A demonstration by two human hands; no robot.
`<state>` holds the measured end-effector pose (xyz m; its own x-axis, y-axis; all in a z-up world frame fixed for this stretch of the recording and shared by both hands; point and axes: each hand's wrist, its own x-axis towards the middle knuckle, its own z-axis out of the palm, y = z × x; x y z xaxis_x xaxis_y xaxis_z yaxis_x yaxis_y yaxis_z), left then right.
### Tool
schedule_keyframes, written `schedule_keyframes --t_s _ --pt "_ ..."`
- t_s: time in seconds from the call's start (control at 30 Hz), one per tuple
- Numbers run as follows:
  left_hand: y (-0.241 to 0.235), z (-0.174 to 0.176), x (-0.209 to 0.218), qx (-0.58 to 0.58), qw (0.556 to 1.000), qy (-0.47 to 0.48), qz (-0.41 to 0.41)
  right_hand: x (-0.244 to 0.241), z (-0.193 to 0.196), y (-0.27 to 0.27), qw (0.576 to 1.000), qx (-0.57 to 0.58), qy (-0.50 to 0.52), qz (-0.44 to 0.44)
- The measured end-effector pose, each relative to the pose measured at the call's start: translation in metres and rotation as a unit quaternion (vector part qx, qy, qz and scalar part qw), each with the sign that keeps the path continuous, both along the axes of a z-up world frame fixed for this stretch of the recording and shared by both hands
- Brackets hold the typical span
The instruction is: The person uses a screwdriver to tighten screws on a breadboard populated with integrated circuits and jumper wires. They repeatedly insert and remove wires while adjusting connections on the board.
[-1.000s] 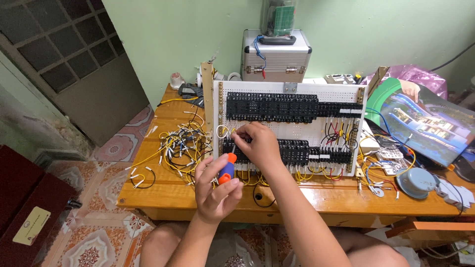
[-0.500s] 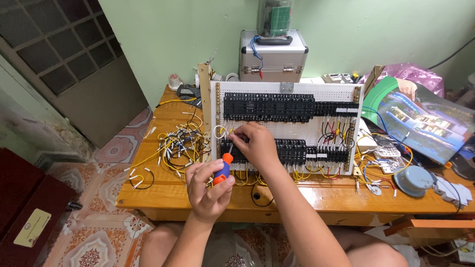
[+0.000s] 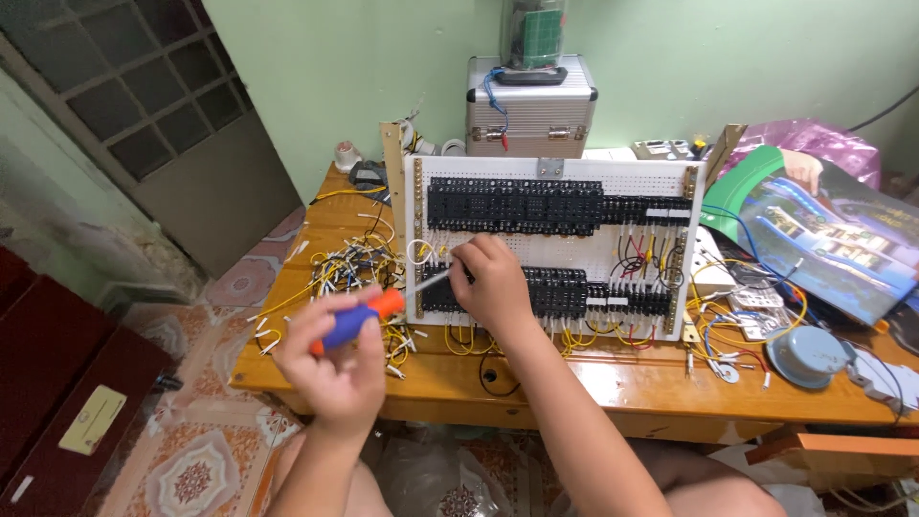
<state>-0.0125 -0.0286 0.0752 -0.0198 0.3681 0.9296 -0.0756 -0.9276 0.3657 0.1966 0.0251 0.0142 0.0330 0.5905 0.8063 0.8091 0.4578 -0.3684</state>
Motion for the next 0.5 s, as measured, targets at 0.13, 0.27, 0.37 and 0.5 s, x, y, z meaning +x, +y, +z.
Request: schedule_keyframes --t_s 0.13,0.27,0.37,0.5 --pt "0.016 0.013 0.015 0.024 0.998 0.001 0.06 -0.001 -0.007 -0.002 0.993 0.051 -0.079 -0.076" --pt "0.031 0.013 0.026 0.073 0.991 0.047 0.103 0.005 -0.002 -0.016 0.977 0.087 -0.143 -0.135" --pt "0.04 0.012 0.032 0.092 0.983 0.083 0.137 0.004 -0.004 -0.019 0.978 0.098 -0.137 -0.125" --pt "0.045 0.015 0.04 0.086 0.978 0.119 0.149 0.003 -0.006 -0.02 0.975 0.108 -0.135 -0.137"
